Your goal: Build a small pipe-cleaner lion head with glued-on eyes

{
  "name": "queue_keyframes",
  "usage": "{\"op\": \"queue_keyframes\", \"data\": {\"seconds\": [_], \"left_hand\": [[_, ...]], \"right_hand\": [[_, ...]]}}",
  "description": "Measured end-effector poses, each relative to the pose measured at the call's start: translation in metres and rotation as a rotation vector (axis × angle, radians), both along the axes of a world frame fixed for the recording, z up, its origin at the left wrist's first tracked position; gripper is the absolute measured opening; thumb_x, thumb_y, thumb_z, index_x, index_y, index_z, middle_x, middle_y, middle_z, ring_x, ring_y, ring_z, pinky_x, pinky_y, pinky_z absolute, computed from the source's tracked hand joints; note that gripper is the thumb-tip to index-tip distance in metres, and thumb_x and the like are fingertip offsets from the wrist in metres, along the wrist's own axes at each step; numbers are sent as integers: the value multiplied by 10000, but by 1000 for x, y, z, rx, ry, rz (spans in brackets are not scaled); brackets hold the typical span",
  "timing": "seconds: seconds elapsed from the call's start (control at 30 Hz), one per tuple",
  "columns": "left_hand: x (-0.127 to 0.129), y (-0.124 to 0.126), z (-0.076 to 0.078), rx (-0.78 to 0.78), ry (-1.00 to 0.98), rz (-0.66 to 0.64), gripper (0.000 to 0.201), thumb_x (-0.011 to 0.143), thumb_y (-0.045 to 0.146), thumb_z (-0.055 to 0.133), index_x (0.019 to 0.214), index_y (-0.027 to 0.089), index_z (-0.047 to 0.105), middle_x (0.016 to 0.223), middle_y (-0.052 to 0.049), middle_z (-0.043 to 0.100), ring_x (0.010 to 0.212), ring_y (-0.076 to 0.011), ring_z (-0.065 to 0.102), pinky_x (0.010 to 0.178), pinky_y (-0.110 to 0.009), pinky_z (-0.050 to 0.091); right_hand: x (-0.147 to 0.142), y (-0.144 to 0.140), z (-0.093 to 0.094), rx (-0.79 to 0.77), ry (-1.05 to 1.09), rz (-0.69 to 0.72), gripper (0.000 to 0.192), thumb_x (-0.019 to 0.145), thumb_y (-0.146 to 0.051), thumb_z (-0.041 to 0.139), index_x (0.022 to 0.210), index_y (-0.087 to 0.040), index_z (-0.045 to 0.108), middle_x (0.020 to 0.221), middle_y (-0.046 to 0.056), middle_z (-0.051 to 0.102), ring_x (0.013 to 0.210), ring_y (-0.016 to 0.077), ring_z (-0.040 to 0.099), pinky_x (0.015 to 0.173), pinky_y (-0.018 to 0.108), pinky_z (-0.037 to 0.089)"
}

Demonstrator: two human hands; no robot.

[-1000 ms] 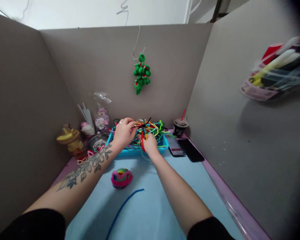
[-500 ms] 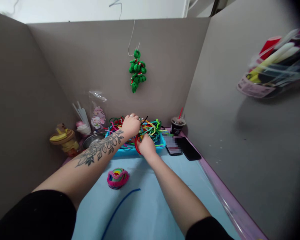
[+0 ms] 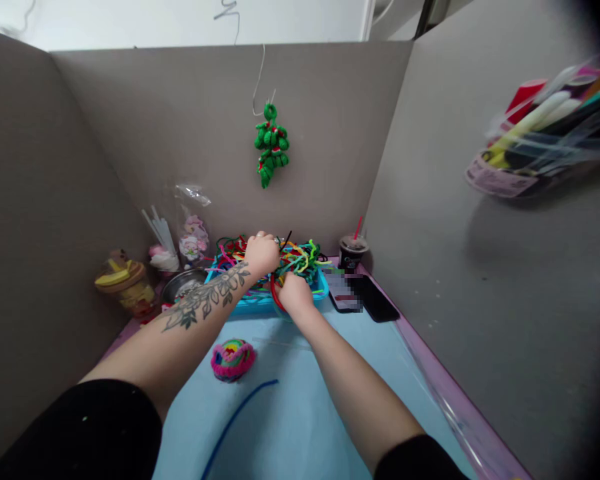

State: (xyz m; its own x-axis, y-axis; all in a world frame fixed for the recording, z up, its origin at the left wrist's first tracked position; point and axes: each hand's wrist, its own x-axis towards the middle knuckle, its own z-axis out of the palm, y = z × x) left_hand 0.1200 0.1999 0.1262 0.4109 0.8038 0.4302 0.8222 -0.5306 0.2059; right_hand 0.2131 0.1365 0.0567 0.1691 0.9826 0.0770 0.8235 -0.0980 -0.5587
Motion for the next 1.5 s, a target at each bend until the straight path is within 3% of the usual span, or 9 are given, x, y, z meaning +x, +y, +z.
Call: {"op": "queue_keyframes", "data": {"seconds": [0.27, 0.4, 0.53, 0.67, 0.8, 0.97, 1.13, 1.3, 1.5], "left_hand": [[-27, -13, 23, -129, -659, 69, 298, 801, 354, 517, 886, 115, 672, 748, -62, 671, 662, -146, 573, 608, -250, 427], [-66, -53, -4, -393, -1369, 149, 323, 642, 380, 705, 851, 139, 654, 666, 0, 624, 574, -101, 566, 485, -183, 398], [-99, -101, -49, -509, -1570, 248, 257, 585, 261, 762, 760, 113, 645, 606, 6, 606, 533, -86, 569, 479, -170, 433], [-118, -141, -82, -650, -1666, 317, 179, 599, 79, 716, 771, 100, 672, 643, -20, 654, 575, -79, 613, 590, -175, 506], [-124, -165, -102, -789, -1667, 304, 254, 595, 59, 730, 842, 89, 682, 678, -47, 690, 624, -104, 653, 639, -189, 527], [-120, -180, -120, -826, -1607, 223, 367, 526, 186, 831, 834, 113, 645, 657, -30, 698, 594, -122, 659, 604, -202, 516], [-114, -191, -119, -903, -1590, 147, 412, 520, 237, 853, 866, 124, 661, 723, -38, 714, 628, -121, 654, 608, -202, 504], [-108, -202, -108, -1071, -1571, 86, 367, 566, 279, 833, 866, 122, 691, 790, -68, 712, 682, -138, 649, 558, -186, 473], [-100, -214, -113, -1170, -1588, 112, 302, 565, 268, 829, 799, 144, 685, 715, -20, 678, 638, -113, 615, 590, -199, 462]], "right_hand": [[14, -5, 4, -58, -12, 17, 569, 694, -668, 576, 971, -171, 595, 946, 152, 688, 890, 300, 657, 661, 320, 469], [17, -3, 7, -14, -41, -8, 635, 642, -598, 666, 1043, -120, 550, 1057, 193, 639, 969, 310, 620, 703, 324, 458], [27, -10, 15, 113, 29, -31, 513, 689, -533, 647, 989, -130, 543, 959, 141, 640, 849, 243, 618, 646, 285, 429], [49, -46, 11, 242, 91, 104, 349, 742, -498, 585, 868, -175, 546, 797, 27, 611, 710, 169, 554, 579, 240, 376], [66, -97, -22, -86, -19, 413, 311, 639, -431, 701, 762, -174, 578, 709, -4, 591, 636, 145, 514, 547, 220, 333], [68, -130, -60, -134, -175, 448, 294, 699, -317, 660, 925, -134, 623, 911, 85, 627, 810, 196, 567, 685, 252, 394], [51, -133, -39, -135, -317, 410, 247, 754, -238, 614, 968, -125, 666, 940, 135, 633, 915, 254, 573, 820, 325, 417], [-2, -150, -21, 275, 76, 526, 195, 845, -207, 564, 1018, -207, 652, 975, 73, 628, 921, 196, 588, 824, 313, 463], [-37, -164, -45, 570, 354, 564, 250, 865, -168, 560, 1099, -242, 608, 945, 63, 604, 905, 180, 579, 793, 318, 499]]}}
